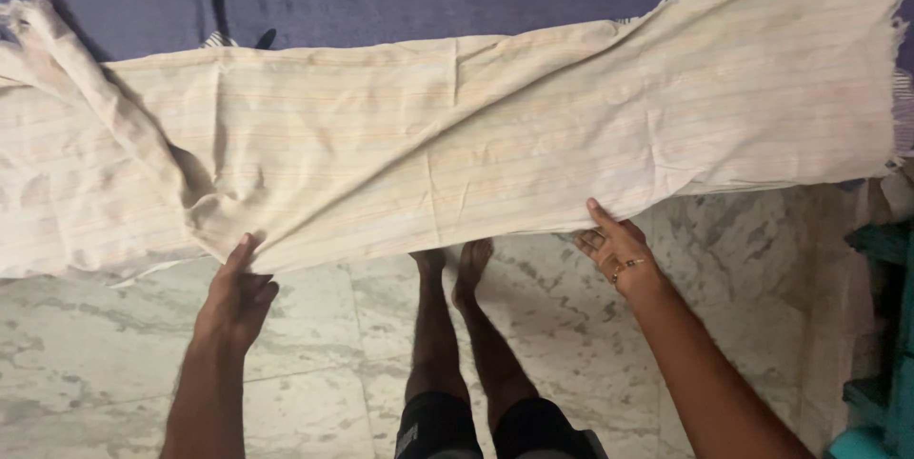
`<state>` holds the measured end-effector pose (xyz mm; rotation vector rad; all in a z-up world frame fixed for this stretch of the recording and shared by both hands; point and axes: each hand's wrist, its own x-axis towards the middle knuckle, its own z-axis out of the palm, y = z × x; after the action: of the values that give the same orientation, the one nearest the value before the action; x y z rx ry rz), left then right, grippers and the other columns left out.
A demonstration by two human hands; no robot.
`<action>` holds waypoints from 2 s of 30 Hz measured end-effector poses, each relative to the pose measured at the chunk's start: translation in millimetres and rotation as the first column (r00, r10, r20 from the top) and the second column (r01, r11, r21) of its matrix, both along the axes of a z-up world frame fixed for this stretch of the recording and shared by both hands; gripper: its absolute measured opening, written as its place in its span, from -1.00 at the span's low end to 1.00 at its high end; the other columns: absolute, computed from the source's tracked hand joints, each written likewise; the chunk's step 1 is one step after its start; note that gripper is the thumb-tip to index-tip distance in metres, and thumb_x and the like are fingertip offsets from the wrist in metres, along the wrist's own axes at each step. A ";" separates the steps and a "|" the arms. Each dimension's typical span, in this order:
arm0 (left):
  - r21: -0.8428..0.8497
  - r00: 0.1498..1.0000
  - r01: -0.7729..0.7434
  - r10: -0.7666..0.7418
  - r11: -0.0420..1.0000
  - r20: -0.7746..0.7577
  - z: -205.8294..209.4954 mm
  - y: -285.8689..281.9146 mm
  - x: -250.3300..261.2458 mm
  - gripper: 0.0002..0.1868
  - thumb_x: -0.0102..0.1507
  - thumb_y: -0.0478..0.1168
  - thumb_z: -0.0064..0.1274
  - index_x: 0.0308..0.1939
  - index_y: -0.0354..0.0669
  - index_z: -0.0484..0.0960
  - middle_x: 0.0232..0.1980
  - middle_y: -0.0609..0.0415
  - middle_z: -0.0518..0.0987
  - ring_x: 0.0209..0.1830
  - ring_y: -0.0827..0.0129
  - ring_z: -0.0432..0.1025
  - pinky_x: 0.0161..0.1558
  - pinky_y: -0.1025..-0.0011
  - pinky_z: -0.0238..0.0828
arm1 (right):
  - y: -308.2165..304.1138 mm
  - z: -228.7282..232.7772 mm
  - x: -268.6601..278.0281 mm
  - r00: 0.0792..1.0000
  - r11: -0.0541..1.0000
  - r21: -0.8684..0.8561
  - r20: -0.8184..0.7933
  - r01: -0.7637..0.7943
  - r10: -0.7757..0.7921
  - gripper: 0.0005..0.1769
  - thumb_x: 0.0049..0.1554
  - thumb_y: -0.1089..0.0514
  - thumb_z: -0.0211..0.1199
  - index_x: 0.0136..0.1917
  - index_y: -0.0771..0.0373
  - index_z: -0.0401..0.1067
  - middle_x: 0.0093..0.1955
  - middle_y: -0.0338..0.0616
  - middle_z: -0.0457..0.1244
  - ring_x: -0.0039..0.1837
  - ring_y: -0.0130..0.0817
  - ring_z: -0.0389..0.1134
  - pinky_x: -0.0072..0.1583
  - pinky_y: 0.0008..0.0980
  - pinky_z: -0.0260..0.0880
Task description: The person folds a large off-white striped textile on a bed. They smooth the fabric, fold it lengthwise multiple times, then fold it into a compact rectangle and press it flat.
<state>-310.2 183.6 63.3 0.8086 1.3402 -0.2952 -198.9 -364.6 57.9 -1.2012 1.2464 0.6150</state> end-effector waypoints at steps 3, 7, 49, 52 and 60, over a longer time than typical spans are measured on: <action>-0.125 0.993 -0.055 0.067 0.991 0.094 3.8 4.2 -1.6 -0.63 0.28 -0.04 0.28 -0.35 0.09 0.32 -0.39 0.31 0.25 -0.52 0.59 0.09 -0.52 0.57 -0.02 | -7.9 -7.7 -3.6 0.999 0.998 0.061 0.041 0.033 -0.035 -0.35 0.11 0.00 0.39 0.36 0.30 0.29 0.19 -0.14 0.27 0.25 -0.18 0.33 0.30 -0.19 0.43; 0.072 0.987 0.157 -0.159 0.985 0.033 7.8 11.2 -7.3 -0.65 0.21 -0.14 0.25 -0.39 0.09 0.29 -0.31 0.35 0.54 -0.62 0.65 0.01 -0.58 0.58 -0.08 | -15.5 -11.1 -9.5 0.991 0.991 0.098 0.087 0.088 -0.097 -0.46 0.11 0.02 0.38 0.29 0.17 0.31 0.18 -0.18 0.27 0.24 -0.19 0.33 0.27 -0.16 0.39; -0.203 0.933 -0.346 0.358 0.916 0.028 26.1 224.8 30.7 -0.39 0.20 -0.05 0.13 0.34 -0.04 0.47 0.26 0.14 0.57 0.23 0.24 0.45 0.20 0.09 0.39 | 373.6 -41.4 91.4 -0.390 -0.427 -0.151 -0.223 -0.891 0.893 -0.15 -0.17 -0.20 0.63 0.20 0.00 0.16 0.26 -0.21 0.09 0.41 -0.17 0.05 0.38 -0.05 0.06; -0.243 0.911 -0.383 0.408 0.891 0.056 19.4 248.7 16.9 -0.45 0.24 -0.09 0.16 0.30 -0.07 0.48 0.24 0.10 0.53 0.23 0.22 0.41 0.22 0.12 0.35 | 367.2 -46.5 93.7 -0.367 -0.402 -0.104 -0.248 -0.910 0.896 -0.15 -0.22 -0.21 0.64 0.14 0.01 0.17 0.22 -0.23 0.14 0.39 -0.19 0.09 0.37 -0.07 0.10; -0.218 0.678 -0.624 0.659 0.750 0.327 10.6 288.9 -24.5 -0.60 0.22 -0.27 0.12 0.16 -0.13 0.52 0.22 0.09 0.59 0.27 0.29 0.45 0.31 0.20 0.38 | 356.7 -79.6 99.6 -0.438 -0.479 -0.056 -0.326 -0.876 0.838 -0.11 -0.30 -0.24 0.70 0.08 0.06 0.20 0.18 -0.22 0.18 0.40 -0.18 0.13 0.36 -0.15 0.21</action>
<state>-334.8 472.5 73.9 0.2469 1.1388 0.3581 -99.2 -7.9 -21.7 -2.5579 -0.2817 1.9089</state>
